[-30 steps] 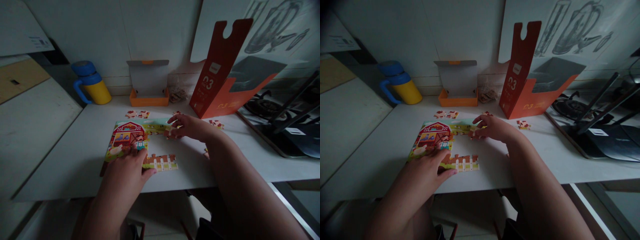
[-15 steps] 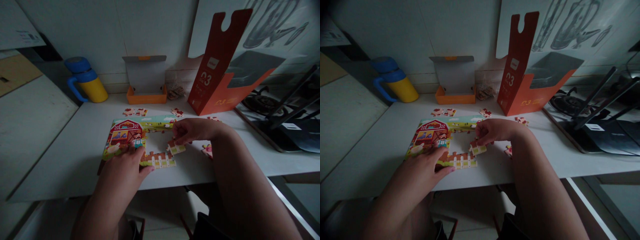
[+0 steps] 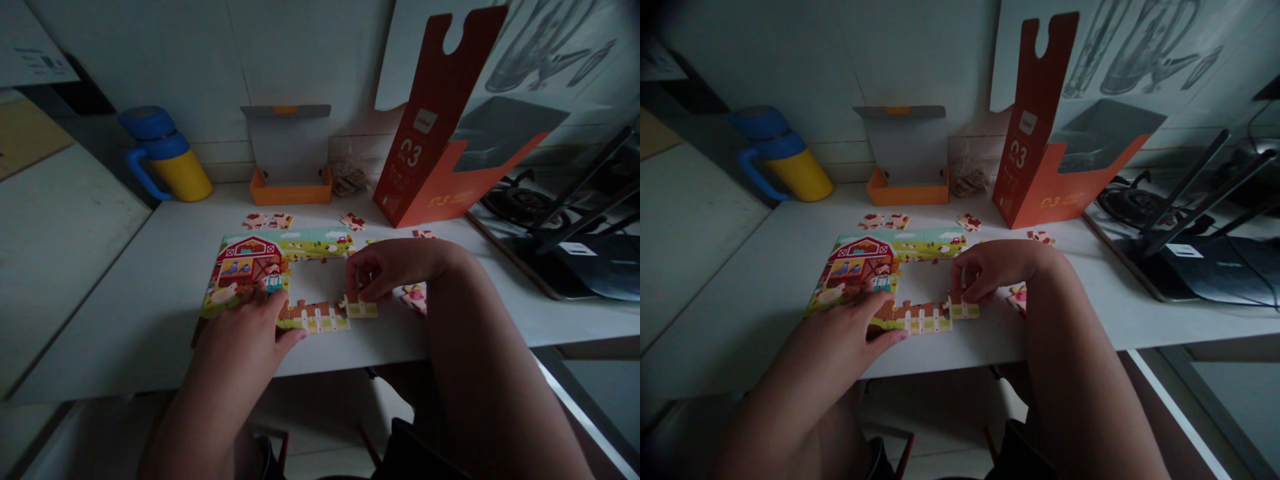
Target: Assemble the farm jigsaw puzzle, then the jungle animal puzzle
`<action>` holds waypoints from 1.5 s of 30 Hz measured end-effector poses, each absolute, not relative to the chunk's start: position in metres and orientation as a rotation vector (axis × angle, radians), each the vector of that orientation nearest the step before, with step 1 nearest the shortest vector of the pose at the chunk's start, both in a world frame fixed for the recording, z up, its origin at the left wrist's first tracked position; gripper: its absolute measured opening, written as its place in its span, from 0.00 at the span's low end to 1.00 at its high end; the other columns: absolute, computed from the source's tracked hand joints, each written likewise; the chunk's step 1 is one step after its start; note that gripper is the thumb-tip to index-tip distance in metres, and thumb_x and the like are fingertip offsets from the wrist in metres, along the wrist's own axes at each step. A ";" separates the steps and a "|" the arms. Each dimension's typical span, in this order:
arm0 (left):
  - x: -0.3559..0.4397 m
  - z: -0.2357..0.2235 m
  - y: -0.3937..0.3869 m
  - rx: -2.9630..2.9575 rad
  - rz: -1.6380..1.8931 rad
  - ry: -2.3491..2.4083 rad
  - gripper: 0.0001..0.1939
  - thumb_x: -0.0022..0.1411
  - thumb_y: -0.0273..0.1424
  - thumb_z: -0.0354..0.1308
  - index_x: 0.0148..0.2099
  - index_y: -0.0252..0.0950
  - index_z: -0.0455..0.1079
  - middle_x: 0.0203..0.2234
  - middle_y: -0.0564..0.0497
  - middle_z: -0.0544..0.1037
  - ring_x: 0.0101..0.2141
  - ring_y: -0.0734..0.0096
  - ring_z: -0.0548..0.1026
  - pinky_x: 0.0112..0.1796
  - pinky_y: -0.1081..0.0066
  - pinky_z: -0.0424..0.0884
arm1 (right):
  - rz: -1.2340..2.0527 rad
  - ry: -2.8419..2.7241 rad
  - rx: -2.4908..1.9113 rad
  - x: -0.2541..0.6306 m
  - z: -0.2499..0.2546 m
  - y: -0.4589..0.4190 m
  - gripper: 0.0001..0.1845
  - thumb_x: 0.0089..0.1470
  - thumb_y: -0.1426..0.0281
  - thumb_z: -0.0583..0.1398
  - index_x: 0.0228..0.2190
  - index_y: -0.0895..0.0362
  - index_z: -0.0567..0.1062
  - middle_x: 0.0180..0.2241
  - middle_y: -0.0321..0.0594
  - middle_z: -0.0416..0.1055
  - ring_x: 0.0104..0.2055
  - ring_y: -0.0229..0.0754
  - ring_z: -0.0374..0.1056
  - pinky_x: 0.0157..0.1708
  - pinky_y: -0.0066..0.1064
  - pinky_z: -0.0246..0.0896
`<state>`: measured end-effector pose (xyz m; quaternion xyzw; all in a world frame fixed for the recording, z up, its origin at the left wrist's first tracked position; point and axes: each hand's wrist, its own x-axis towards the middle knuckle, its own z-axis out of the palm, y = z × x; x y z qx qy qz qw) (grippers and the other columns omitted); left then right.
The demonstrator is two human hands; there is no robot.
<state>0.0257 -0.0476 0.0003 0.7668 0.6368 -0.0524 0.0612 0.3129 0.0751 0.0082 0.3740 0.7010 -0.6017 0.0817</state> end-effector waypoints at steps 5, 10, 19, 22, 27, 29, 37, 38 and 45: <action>0.026 0.000 -0.048 2.310 -0.182 1.932 0.21 0.70 0.49 0.61 0.57 0.43 0.75 0.47 0.43 0.85 0.44 0.46 0.84 0.40 0.55 0.76 | -1.833 1.951 1.130 0.310 0.003 0.073 0.19 0.49 0.62 0.74 0.41 0.55 0.80 0.34 0.36 0.81 0.34 0.40 0.76 0.33 0.28 0.70; 0.025 -0.002 -0.048 2.318 -0.153 1.921 0.21 0.70 0.49 0.61 0.57 0.43 0.75 0.49 0.43 0.85 0.44 0.47 0.84 0.41 0.57 0.76 | -1.689 1.983 1.182 0.306 0.003 0.071 0.15 0.51 0.63 0.72 0.40 0.54 0.81 0.33 0.36 0.80 0.31 0.39 0.74 0.32 0.28 0.69; 0.029 0.003 -0.047 2.323 -0.186 1.934 0.20 0.69 0.47 0.63 0.56 0.42 0.76 0.48 0.41 0.85 0.44 0.47 0.84 0.41 0.57 0.76 | -1.499 2.092 1.249 0.299 0.012 0.066 0.17 0.49 0.61 0.71 0.39 0.54 0.79 0.34 0.38 0.81 0.34 0.43 0.76 0.31 0.29 0.68; 0.029 0.003 -0.047 2.322 -0.196 1.931 0.20 0.69 0.47 0.62 0.56 0.42 0.76 0.47 0.42 0.85 0.43 0.46 0.84 0.41 0.55 0.77 | -1.412 2.147 1.264 0.298 0.013 0.065 0.17 0.49 0.61 0.71 0.40 0.54 0.80 0.36 0.38 0.82 0.34 0.43 0.77 0.32 0.29 0.68; 0.027 0.001 -0.047 2.350 -0.169 1.924 0.19 0.69 0.47 0.62 0.56 0.42 0.76 0.47 0.42 0.85 0.45 0.45 0.83 0.42 0.54 0.77 | -1.263 2.181 1.297 0.294 0.019 0.060 0.17 0.49 0.61 0.71 0.41 0.53 0.80 0.40 0.39 0.82 0.36 0.43 0.77 0.33 0.30 0.67; 0.026 0.000 -0.047 2.350 -0.162 1.919 0.19 0.69 0.47 0.62 0.56 0.42 0.76 0.48 0.41 0.85 0.46 0.46 0.83 0.42 0.56 0.77 | -1.189 2.187 1.321 0.290 0.018 0.058 0.18 0.49 0.61 0.71 0.40 0.53 0.79 0.39 0.39 0.82 0.35 0.43 0.77 0.32 0.30 0.65; 0.027 0.002 -0.046 2.355 -0.166 1.904 0.19 0.69 0.47 0.62 0.55 0.42 0.76 0.46 0.41 0.85 0.43 0.49 0.84 0.41 0.58 0.76 | -0.700 2.545 1.668 0.317 0.026 0.054 0.20 0.57 0.50 0.67 0.43 0.51 0.80 0.38 0.43 0.80 0.34 0.44 0.71 0.31 0.34 0.57; 0.027 0.003 -0.045 2.360 -0.161 1.900 0.19 0.69 0.46 0.62 0.54 0.41 0.76 0.46 0.41 0.85 0.44 0.49 0.84 0.42 0.59 0.76 | -0.615 2.541 1.805 0.331 0.029 0.049 0.21 0.60 0.49 0.64 0.43 0.52 0.80 0.37 0.44 0.80 0.32 0.45 0.70 0.31 0.36 0.57; 0.025 0.000 -0.047 2.388 -0.130 1.887 0.18 0.70 0.46 0.60 0.55 0.41 0.76 0.45 0.40 0.85 0.41 0.47 0.84 0.39 0.58 0.76 | -0.235 2.191 2.218 0.398 0.003 -0.025 0.25 0.63 0.46 0.59 0.39 0.53 0.80 0.32 0.47 0.79 0.30 0.50 0.73 0.32 0.40 0.60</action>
